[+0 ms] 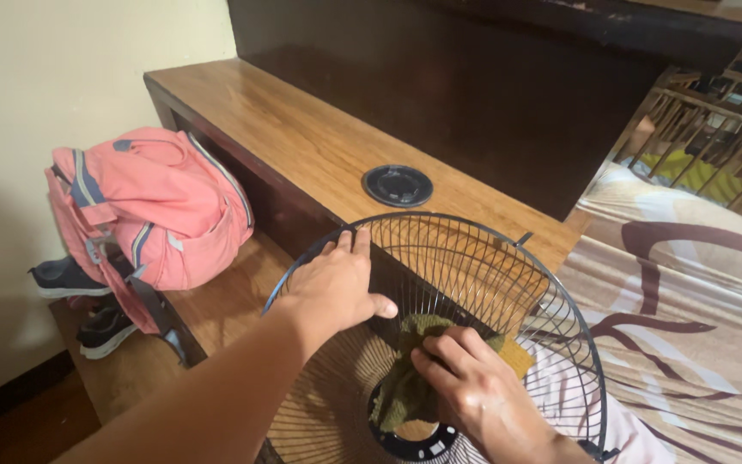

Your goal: The person wipes the metal cage of a disassembled electric fan with a green cloth. They hold the cage with one hand and rub the bars and central hub with the other, moving around the perimeter of the cage.

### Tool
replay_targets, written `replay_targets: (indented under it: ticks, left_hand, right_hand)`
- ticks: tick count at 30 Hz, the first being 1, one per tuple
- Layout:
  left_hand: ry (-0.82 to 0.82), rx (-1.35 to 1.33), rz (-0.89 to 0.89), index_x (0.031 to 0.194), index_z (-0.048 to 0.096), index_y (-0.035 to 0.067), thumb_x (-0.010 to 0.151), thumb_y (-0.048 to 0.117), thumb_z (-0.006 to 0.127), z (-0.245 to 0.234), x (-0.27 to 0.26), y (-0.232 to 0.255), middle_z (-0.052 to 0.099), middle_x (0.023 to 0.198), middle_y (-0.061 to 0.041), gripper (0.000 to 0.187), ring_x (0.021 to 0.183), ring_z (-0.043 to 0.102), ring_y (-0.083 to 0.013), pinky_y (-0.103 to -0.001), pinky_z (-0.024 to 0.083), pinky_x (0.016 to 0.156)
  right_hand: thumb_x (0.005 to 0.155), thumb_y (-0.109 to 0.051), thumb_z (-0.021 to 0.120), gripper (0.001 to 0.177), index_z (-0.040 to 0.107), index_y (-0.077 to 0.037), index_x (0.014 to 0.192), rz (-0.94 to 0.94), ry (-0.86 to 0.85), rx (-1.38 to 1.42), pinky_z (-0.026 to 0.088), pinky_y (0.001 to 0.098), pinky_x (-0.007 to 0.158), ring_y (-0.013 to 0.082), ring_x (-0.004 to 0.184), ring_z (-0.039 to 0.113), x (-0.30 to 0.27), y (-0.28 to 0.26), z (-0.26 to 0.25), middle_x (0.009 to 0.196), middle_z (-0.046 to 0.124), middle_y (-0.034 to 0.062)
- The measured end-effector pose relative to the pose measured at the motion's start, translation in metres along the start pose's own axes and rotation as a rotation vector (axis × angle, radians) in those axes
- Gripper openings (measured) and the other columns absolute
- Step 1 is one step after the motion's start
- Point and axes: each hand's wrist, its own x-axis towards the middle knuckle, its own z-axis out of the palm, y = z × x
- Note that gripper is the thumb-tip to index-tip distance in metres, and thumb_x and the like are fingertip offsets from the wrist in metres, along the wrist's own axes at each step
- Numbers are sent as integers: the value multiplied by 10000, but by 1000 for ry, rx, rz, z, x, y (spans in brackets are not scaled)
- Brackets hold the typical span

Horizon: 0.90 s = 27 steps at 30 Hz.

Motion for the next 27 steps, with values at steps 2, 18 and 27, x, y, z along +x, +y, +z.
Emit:
replay_targets:
  ticks: [2,18,27]
  left_hand:
    - [-2,-9,-1,1614,113,58,770,510,841,1,-1,0,188,1683,-157,1203,1530,283,-310,-447,368,1196]
    - [20,10,18,1603,129,45,765,547,835,1,1,-3,186,1670,-182,1205,1521,277,-320,-443,359,1189]
    - [14,-3,3,1509,369,67,731,584,817,-14,4,-1,506,1470,-184,1036,1351,530,-336,-457,468,1098]
  right_hand:
    - [648,-118,753,479,737,9,1110,-3,28,17,553,366,876,291,1013,624,5,7,-3,1102,707,134]
    - [816,126,546,420,779,-30,1128,262,139,-141,502,459,1078,311,1248,647,24,41,4,1308,693,156]
    - [804,42,653,310,775,-69,1066,500,245,68,503,401,1100,272,1317,623,-23,20,4,1280,729,60]
